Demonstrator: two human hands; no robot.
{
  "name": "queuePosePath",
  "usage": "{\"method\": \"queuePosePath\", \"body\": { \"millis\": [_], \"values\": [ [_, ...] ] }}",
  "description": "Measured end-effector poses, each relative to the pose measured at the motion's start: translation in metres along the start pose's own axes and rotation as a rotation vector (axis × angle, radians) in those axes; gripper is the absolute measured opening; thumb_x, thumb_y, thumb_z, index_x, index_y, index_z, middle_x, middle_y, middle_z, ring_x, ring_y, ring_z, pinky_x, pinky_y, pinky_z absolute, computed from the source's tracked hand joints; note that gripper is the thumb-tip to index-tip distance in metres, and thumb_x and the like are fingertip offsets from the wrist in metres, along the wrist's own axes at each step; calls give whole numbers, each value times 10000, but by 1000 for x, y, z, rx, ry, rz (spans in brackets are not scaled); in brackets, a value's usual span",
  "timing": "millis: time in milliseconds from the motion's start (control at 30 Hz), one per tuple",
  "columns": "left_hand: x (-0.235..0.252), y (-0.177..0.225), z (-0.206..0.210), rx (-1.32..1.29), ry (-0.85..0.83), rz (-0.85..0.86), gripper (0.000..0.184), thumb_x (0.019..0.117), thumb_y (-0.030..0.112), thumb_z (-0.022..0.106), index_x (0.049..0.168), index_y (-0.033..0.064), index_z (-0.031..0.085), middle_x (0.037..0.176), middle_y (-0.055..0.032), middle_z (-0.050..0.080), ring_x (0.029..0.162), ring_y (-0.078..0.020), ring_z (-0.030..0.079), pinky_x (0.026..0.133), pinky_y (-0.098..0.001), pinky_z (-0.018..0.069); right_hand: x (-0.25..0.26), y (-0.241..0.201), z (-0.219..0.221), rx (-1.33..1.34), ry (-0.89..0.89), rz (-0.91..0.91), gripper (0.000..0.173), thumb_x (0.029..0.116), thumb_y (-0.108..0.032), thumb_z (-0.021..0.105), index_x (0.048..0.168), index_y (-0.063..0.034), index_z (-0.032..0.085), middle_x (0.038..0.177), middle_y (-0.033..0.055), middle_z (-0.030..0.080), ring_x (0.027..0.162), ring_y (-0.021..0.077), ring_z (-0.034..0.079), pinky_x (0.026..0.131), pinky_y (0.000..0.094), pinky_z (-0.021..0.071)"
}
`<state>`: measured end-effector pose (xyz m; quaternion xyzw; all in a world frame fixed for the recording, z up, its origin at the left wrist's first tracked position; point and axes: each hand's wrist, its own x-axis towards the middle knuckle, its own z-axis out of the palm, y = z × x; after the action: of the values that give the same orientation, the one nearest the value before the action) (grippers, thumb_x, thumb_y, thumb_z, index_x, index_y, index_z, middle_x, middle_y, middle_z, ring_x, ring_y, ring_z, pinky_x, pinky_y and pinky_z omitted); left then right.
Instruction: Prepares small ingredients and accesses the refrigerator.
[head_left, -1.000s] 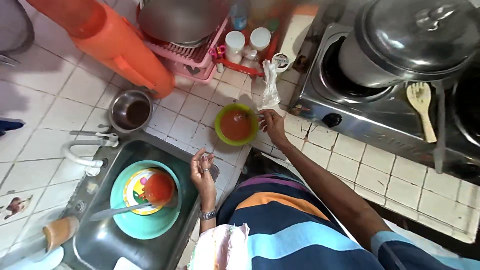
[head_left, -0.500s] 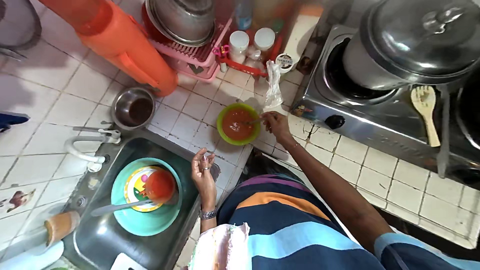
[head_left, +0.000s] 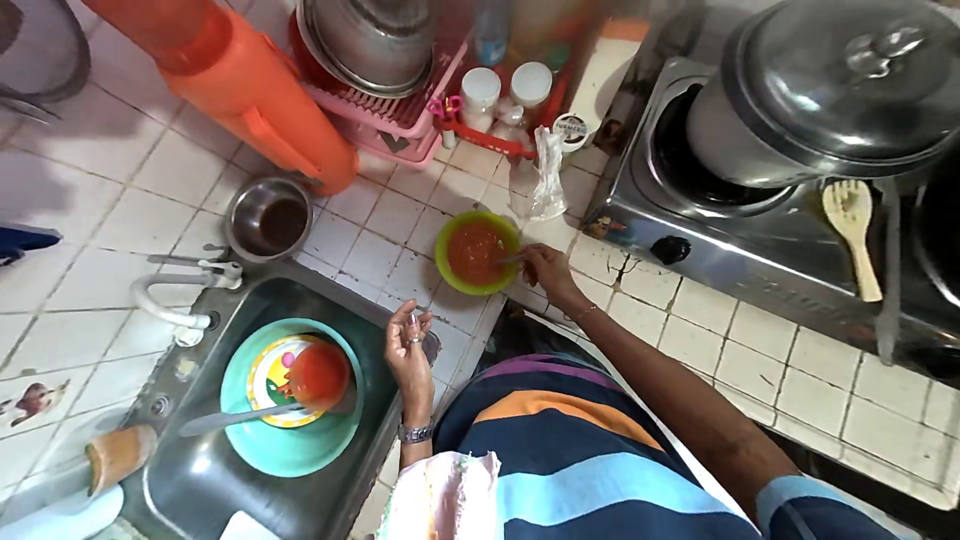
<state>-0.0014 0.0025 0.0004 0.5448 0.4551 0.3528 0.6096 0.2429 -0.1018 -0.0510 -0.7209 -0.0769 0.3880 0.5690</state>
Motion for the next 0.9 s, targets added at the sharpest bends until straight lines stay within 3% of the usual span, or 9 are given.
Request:
{"method": "queuePosePath", "body": {
  "millis": [133,267,367,567,667,733,900],
  "values": [
    [0,-3,-3,-10,0,12,331,1053,65,375,1309,-80,528,1203,-109,640,1002,-144,688,888,-317,593,-9,-14,-15,2,9,-101,300,1117,-149,403,1181,31,634,765,17,662,547,50,556,539,218,499],
    [-1,-5,-3,-12,-2,3,324,1052,56,380,1303,-79,533,1205,-103,646,1005,-136,690,881,-307,595,-24,-40,-24,-76,-2,-329,271,1110,-154,418,1170,-6,637,771,7,673,546,32,570,534,194,509],
    [0,-5,-2,-15,0,4,321,1049,55,384,1300,-77,535,1197,-106,648,997,-140,689,874,-308,595,-31,-49,-17,-206,35,-514,250,1098,-130,453,1167,19,642,766,30,667,560,33,576,543,188,510],
    [0,-1,1,-15,-12,8,332,1048,69,389,1311,-77,529,1209,-118,642,1009,-145,689,887,-310,592,-11,-27,-9,-610,55,-740,230,1067,-100,520,1181,29,671,959,169,696,705,245,674,669,408,591],
    [-1,-2,-2,-24,6,6,322,1052,58,391,1309,-74,532,1210,-116,646,1008,-152,693,881,-316,597,-10,-28,-11,-726,40,-656,231,1068,-106,525,1190,23,673,1021,197,708,771,321,707,714,497,593],
    [-2,-3,-5,-22,19,6,321,1056,60,387,1307,-72,536,1213,-116,644,1005,-155,695,879,-321,599,-12,-32,-12,-721,39,-540,246,1082,-131,506,1175,26,671,941,180,718,727,313,697,694,509,581],
    [-2,-4,-7,-15,29,-10,321,1054,56,387,1306,-74,538,1213,-116,643,1003,-149,695,876,-310,597,-5,-28,-16,-441,80,-233,303,1120,-180,422,1121,30,641,737,91,685,519,132,600,526,303,529]
  ]
}}
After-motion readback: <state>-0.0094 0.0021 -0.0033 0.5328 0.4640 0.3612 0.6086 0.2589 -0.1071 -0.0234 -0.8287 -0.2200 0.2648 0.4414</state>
